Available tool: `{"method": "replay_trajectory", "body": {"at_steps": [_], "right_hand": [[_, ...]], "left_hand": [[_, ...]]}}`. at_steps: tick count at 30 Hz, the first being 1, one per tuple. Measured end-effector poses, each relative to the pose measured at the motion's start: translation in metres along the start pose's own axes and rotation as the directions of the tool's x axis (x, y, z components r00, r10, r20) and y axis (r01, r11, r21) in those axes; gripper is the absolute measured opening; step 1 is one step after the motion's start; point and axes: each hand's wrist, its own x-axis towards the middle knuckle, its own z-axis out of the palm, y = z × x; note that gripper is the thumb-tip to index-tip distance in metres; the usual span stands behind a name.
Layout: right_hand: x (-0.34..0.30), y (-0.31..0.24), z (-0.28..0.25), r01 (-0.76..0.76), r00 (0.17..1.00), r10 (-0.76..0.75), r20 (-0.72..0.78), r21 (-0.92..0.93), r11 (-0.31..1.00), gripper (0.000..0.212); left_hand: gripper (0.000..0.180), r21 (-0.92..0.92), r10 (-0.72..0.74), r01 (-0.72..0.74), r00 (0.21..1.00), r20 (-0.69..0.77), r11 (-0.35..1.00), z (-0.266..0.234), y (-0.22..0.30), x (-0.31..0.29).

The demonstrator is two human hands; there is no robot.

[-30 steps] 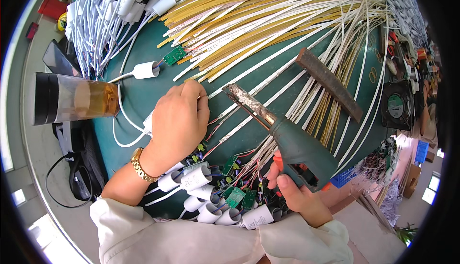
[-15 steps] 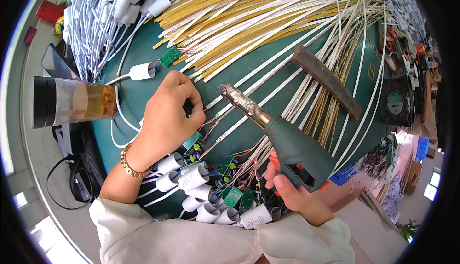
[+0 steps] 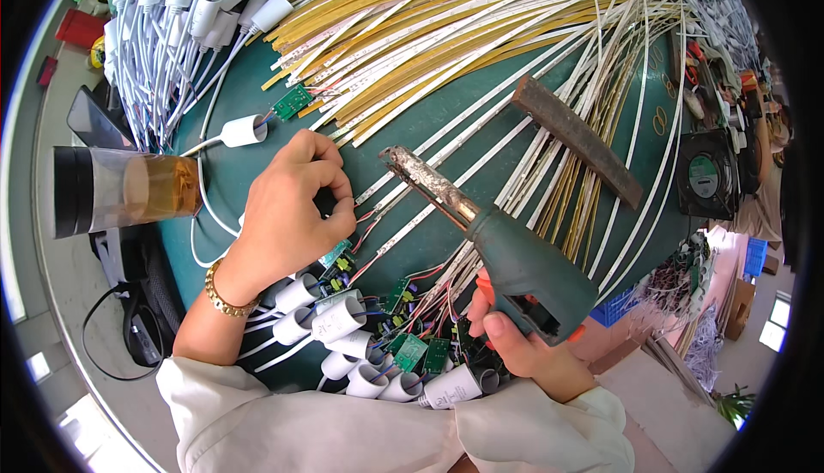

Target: The person solders wires from power supply units onto LED light strips using a soldering gun.

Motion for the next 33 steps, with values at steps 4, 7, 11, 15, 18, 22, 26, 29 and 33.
{"method": "replay_trajectory", "body": {"at_steps": [4, 7, 11, 15, 18, 22, 26, 29, 33], "right_hand": [[-0.002, 0.003, 0.002, 0.032, 0.998, -0.033, -0.052, -0.018, 0.999, 0.04], [0.0, -0.001, 0.002, -0.01, 1.0, 0.011, -0.025, 0.022, 1.0, 0.039], [-0.001, 0.0, 0.006, 0.016, 0.997, -0.012, -0.076, 0.043, 0.999, 0.039], [0.0, -0.001, 0.002, 0.014, 0.999, -0.012, -0.044, 0.037, 0.999, 0.038], [0.0, -0.003, 0.004, 0.044, 0.997, -0.037, -0.065, 0.11, 0.993, 0.039], [-0.001, -0.009, -0.002, -0.005, 0.999, 0.016, -0.041, 0.251, 0.968, 0.04], [-0.008, -0.014, -0.003, 0.008, 0.999, 0.0, -0.035, 0.212, 0.977, 0.04], [-0.01, -0.017, -0.004, -0.029, 0.999, 0.031, -0.017, 0.107, 0.994, 0.041], [-0.018, -0.015, 0.002, -0.15, 0.986, 0.149, -0.075, 0.0, 0.989, 0.033]], "left_hand": [[0.011, -0.037, 0.054, -0.053, 0.998, 0.015, 0.998, 0.003, -0.007, 0.0], [0.012, 0.008, 0.12, -0.121, 0.99, 0.074, 0.993, -0.003, -0.008, 0.001], [0.012, 0.052, 0.092, -0.097, 0.992, 0.089, 0.994, -0.006, -0.002, 0.001], [0.013, 0.071, 0.116, -0.124, 0.986, 0.119, 0.99, -0.005, -0.003, 0.004], [0.013, 0.063, 0.11, -0.119, 0.986, 0.128, 0.991, -0.006, -0.003, 0.004], [0.014, 0.025, 0.109, -0.113, 0.987, 0.121, 0.993, -0.006, -0.005, 0.002], [0.013, 0.006, 0.117, -0.118, 0.989, 0.089, 0.993, -0.004, -0.002, -0.001], [0.014, 0.081, 0.145, -0.147, 0.989, 0.028, 0.986, 0.0, -0.001, -0.008], [0.015, 0.196, 0.092, -0.084, 0.995, -0.032, 0.977, 0.004, 0.002, -0.011]]}}
